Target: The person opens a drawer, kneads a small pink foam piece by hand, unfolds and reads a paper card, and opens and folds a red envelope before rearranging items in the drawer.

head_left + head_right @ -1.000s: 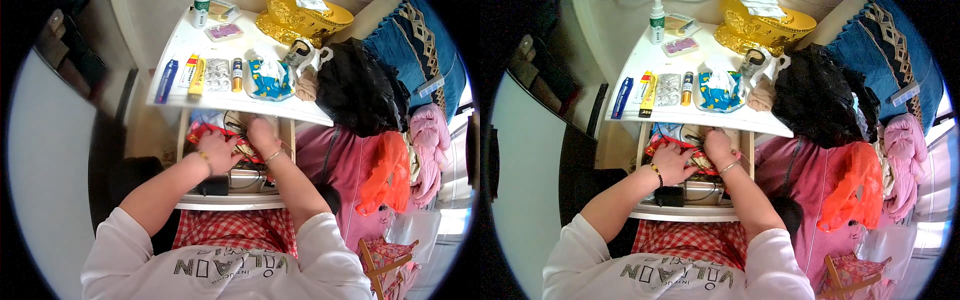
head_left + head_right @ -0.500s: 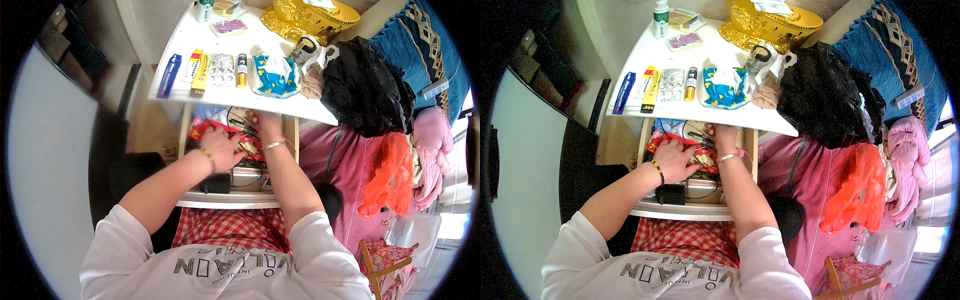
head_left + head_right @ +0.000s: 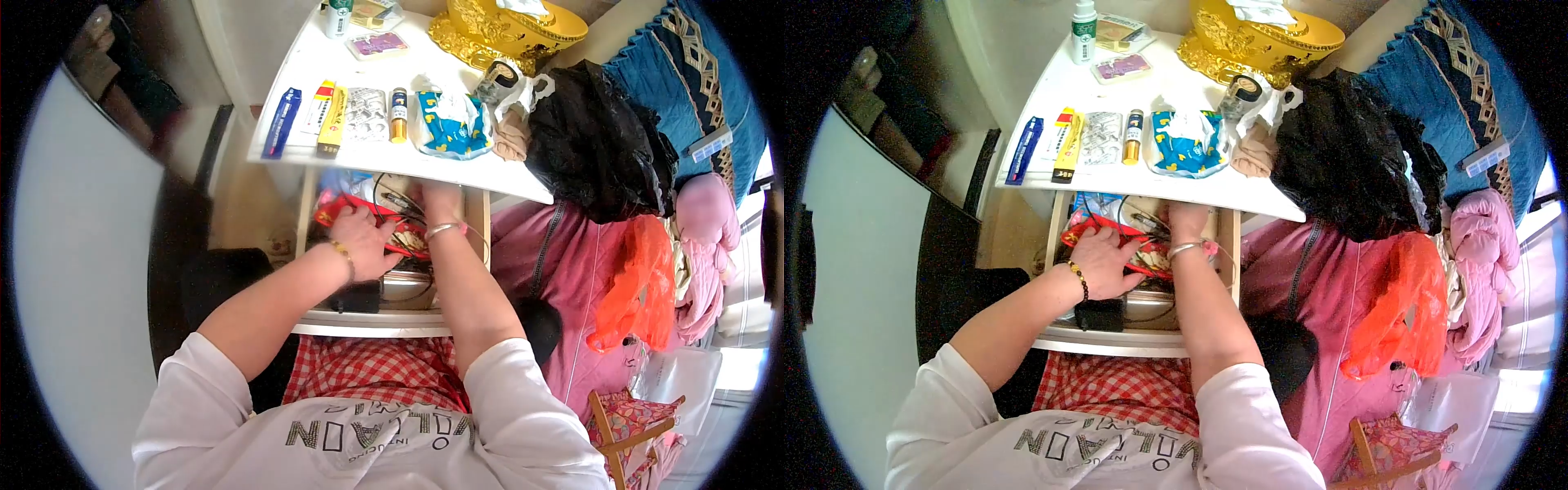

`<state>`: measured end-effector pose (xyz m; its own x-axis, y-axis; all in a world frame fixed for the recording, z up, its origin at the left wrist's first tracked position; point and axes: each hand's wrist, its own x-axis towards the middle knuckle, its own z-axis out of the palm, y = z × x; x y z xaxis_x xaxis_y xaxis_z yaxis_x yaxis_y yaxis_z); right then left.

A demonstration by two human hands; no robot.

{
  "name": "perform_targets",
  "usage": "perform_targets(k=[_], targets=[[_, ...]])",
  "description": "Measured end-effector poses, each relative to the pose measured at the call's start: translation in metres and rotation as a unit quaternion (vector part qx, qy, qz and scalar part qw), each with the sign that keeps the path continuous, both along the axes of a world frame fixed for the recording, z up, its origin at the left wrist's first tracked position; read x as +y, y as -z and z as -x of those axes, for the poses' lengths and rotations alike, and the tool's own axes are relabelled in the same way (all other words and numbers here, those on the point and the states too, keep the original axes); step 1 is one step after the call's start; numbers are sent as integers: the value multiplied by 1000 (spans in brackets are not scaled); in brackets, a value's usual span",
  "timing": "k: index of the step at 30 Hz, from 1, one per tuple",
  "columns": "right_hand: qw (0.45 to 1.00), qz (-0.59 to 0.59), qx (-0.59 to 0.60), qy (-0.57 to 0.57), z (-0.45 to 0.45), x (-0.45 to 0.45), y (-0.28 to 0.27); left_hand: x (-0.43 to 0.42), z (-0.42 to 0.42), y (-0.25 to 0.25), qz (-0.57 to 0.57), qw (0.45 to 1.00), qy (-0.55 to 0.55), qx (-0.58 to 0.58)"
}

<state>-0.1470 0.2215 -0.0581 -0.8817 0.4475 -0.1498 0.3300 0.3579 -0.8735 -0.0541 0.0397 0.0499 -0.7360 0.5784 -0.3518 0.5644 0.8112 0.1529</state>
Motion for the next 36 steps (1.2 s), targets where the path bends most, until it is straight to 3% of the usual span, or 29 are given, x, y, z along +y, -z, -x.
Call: perform_targets(k=[1, 3, 4, 6, 7, 8, 10, 14, 21, 24, 27, 31, 33, 36], targets=[[1000, -1, 1, 0, -1, 8, 14, -1, -1, 1, -1, 1000, 0, 1], [991, -26, 132, -8, -1, 26, 54, -2, -2, 3, -13, 1000, 2, 14], [991, -28, 131, -11, -13, 20, 30, -2, -1, 2, -16, 1000, -1, 13], [972, -96, 37, -214, -49, 1, -42, -2, -2, 2, -9, 1000, 4, 8], [951, -166, 40, -257, -54, 1, -40, -1, -3, 2, -9, 1000, 5, 6], [952, -165, 39, -255, -55, 2, -39, -1, -3, 2, -9, 1000, 4, 6], [891, -335, 19, -307, -57, 6, -39, 0, -3, 2, -6, 1000, 8, 9], [868, -451, 20, -209, -52, 17, -26, -1, -4, 2, -4, 1000, 7, 15], [906, -373, 91, -178, -52, 29, -23, -1, -3, -2, -20, 1000, 13, 9], [919, -343, 68, -181, -54, 31, -30, -1, -3, 1, -20, 1000, 13, 10], [885, -427, 6, -183, -52, 32, -32, -1, -5, 3, -21, 999, 17, 44], [875, -447, 18, -184, -52, 30, -33, -1, -4, 1, -18, 999, 18, 46], [901, -383, 107, -171, -53, 29, -30, 0, -3, -4, -3, 1000, 11, -6], [914, -315, 52, -252, -61, 23, -54, 0, -3, -2, -10, 1000, 10, -4]])
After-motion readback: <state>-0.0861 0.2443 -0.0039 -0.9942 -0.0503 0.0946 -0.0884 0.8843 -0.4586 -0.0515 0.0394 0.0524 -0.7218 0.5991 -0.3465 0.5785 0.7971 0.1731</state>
